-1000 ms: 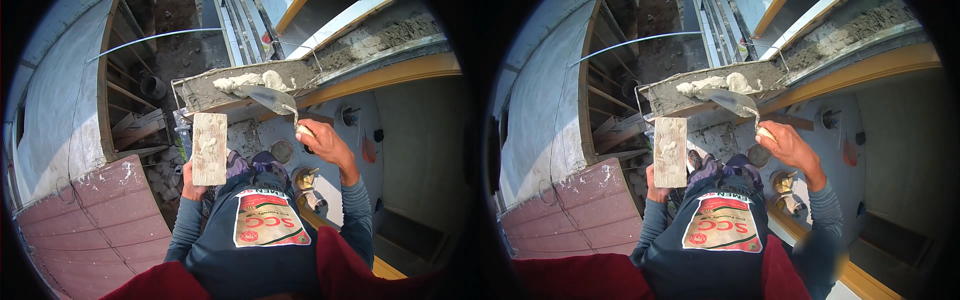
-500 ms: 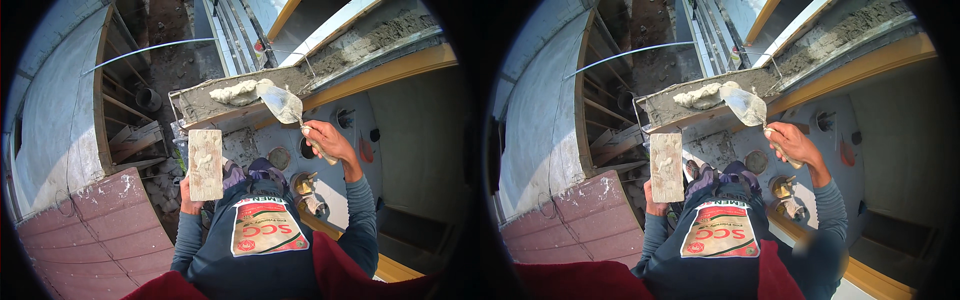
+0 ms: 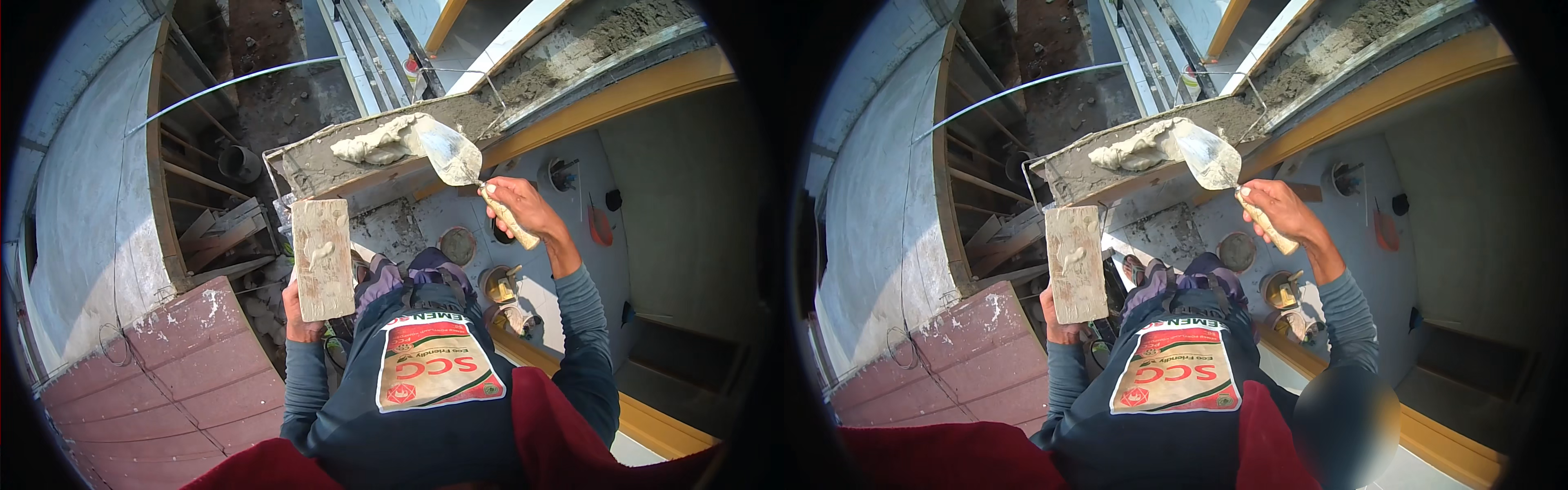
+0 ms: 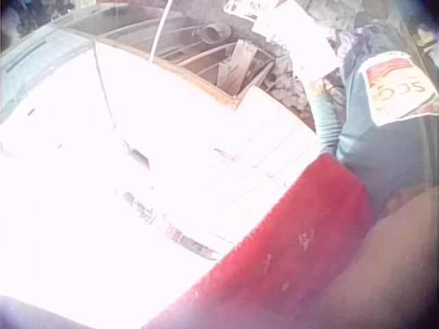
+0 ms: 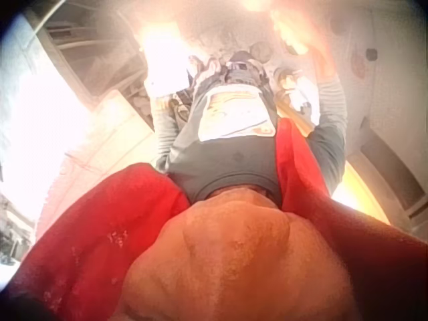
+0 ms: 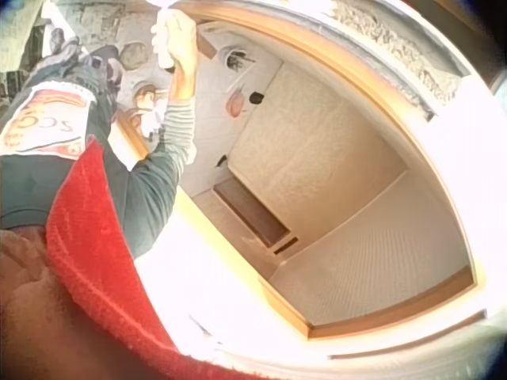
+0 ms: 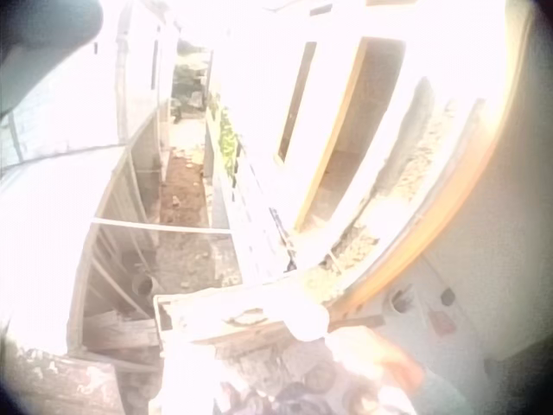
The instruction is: The person applies mortar to the edge of a concrete beam using a trowel while holding a wooden board as a support form, then smooths the wet mortar with a yellow sponge.
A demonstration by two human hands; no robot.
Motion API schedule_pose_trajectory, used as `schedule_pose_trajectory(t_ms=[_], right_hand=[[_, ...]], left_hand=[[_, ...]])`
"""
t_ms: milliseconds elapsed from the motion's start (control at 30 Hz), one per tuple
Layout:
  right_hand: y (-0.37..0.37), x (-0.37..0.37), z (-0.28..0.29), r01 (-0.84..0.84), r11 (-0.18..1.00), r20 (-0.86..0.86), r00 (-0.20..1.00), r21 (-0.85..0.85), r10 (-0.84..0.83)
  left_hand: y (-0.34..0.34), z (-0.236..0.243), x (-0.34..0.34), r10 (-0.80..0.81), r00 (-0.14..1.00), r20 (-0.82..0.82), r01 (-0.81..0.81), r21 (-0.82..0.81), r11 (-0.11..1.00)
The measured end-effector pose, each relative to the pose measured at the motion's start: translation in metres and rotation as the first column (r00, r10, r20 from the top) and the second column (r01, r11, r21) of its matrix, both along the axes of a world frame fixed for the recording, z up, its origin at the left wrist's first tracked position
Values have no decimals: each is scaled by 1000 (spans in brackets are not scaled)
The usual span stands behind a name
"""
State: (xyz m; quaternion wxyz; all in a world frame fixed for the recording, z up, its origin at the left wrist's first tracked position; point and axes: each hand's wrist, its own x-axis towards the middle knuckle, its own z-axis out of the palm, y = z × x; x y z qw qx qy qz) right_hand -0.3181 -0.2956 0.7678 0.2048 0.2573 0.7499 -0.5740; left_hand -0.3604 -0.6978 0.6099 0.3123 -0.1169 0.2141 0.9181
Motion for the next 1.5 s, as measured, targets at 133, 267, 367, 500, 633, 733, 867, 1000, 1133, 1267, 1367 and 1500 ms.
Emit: schedule_pose_trajectory(t_ms=[133, 267, 367, 500, 633, 733, 867, 1000, 1133, 1267, 1367, 1500], right_hand=[[1, 3, -13, 176, 975, 20, 984, -139, -175], [-8, 5, -19, 274, 923, 58, 961, -269, -269], [-2, 9, -14, 251, 863, 23, 963, -439, -269], [2, 15, -8, 252, 765, 1, 950, -593, -312], [-4, 7, 0, 294, 617, 98, 939, -731, -330], [-8, 6, 5, 237, 691, 16, 950, -683, -310], [-34, 9, 15, 66, 998, -119, 991, 11, -64], [-54, 8, 23, -61, 981, -112, 990, 184, 83], [-68, 0, 33, -128, 964, -108, 982, 234, 157], [-60, 5, 20, 97, 830, 16, 994, -549, -106], [-69, 16, -11, 346, 90, 324, 925, -934, -196], [-97, 5, -37, 331, -134, 352, 916, -934, -194]], left_hand=[[-4, -2, 1, 6, 999, -31, -6, -3, 1000], [-1, -2, 2, 17, 1000, 5, -17, 42, 999], [2, 4, 2, 12, 1000, 7, -12, 58, 998], [14, 40, -2, -37, 994, -101, 49, 117, 992], [15, 42, -3, -18, 991, -136, 40, 160, 986], [8, 31, -1, 13, 994, -109, 0, 119, 993], [3, 22, 2, 21, 997, -70, -16, 67, 998], [-2, 13, 1, -15, 996, -89, 18, 33, 999], [1, 16, -2, 28, 999, -32, -27, 41, 999], [-3, 16, -4, 88, 996, -33, -88, -5, 996], [-6, 14, -4, 88, 994, -63, -83, 72, 994], [-11, 10, -1, 98, 995, -18, -97, 44, 994]])
